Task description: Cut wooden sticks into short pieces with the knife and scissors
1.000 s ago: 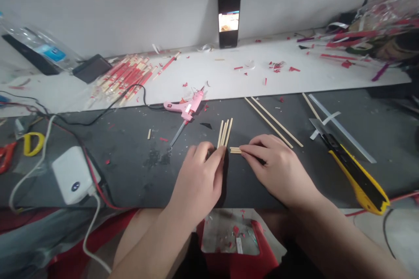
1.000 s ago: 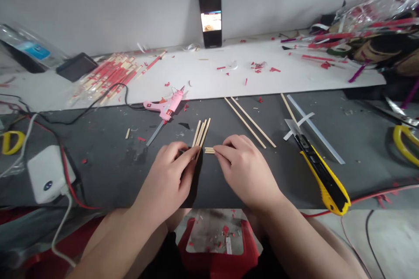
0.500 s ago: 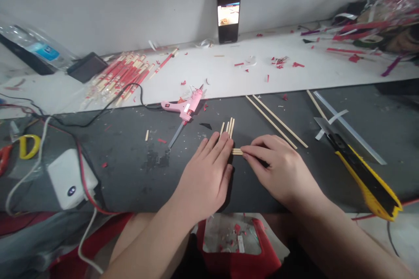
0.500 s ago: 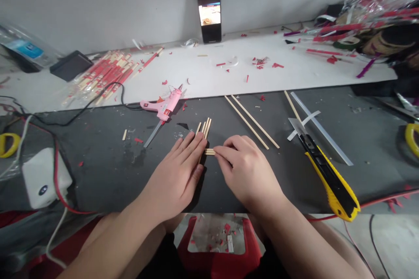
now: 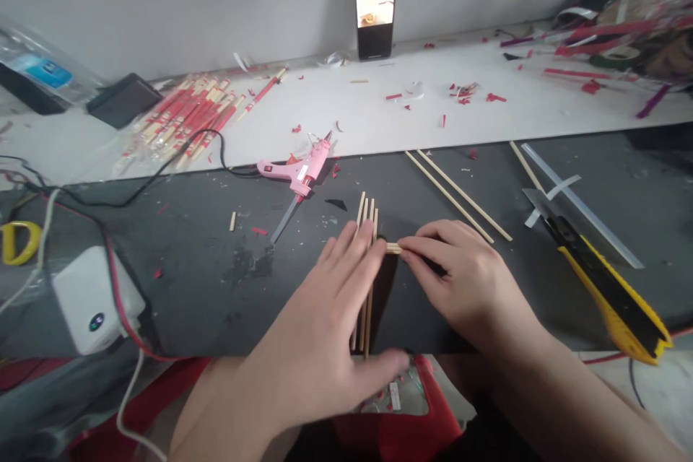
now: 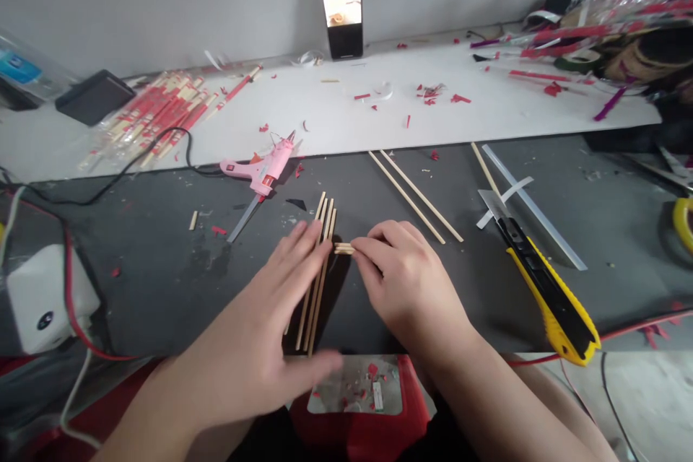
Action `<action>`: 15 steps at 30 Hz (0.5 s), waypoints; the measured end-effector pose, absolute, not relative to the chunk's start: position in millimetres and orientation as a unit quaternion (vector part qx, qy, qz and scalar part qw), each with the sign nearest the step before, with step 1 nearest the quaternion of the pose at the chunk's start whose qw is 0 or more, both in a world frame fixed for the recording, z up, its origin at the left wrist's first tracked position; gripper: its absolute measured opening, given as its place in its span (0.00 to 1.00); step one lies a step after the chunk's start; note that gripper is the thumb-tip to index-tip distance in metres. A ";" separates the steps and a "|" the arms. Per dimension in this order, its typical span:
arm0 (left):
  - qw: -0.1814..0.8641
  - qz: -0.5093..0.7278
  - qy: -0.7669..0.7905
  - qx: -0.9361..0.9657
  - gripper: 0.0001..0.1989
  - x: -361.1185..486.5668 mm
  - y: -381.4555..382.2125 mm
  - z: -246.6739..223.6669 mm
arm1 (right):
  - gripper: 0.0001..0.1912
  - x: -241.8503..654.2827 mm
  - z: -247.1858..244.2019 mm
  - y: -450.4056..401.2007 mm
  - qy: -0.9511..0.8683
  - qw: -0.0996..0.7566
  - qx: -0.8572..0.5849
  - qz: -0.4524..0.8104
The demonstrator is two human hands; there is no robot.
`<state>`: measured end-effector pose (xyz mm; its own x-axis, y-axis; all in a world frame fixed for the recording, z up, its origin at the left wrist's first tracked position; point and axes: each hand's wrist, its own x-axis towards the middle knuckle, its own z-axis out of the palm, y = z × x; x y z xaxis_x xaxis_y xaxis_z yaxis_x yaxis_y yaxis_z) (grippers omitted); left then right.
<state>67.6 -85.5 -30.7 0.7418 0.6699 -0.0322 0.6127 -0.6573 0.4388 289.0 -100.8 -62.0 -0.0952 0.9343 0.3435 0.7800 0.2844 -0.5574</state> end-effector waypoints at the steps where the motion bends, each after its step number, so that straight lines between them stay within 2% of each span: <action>1: 0.211 0.028 0.328 0.920 0.55 61.9 -87.1 -29.6 | 0.09 289.0 -61.8 -100.6 -0.729 0.329 -0.588 0.119; 3: 0.177 -0.019 0.297 0.938 0.58 53.9 -88.7 -31.7 | 0.08 289.2 -61.3 -99.9 -0.727 0.325 -0.592 0.120; 5: 0.132 -0.036 0.282 0.950 0.58 52.1 -89.8 -37.5 | 0.08 289.6 -60.8 -98.9 -0.727 0.322 -0.594 0.122; 9: 0.065 -0.015 0.276 0.959 0.57 64.1 -99.4 -51.1 | 0.08 291.4 -59.5 -96.0 -0.732 0.318 -0.590 0.120; 12: 0.061 0.008 0.281 0.958 0.52 75.3 -110.6 -56.3 | 0.08 292.5 -57.0 -94.0 -0.735 0.303 -0.594 0.118; 15: 0.101 0.025 0.286 0.952 0.50 77.9 -115.1 -54.1 | 0.09 291.7 -54.7 -93.1 -0.739 0.294 -0.595 0.115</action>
<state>77.9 -115.1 -54.1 0.8349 0.5503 -0.0098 0.5401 -0.8156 0.2075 291.7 -93.1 -54.7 -0.1188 0.9476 0.2967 0.8120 0.2647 -0.5202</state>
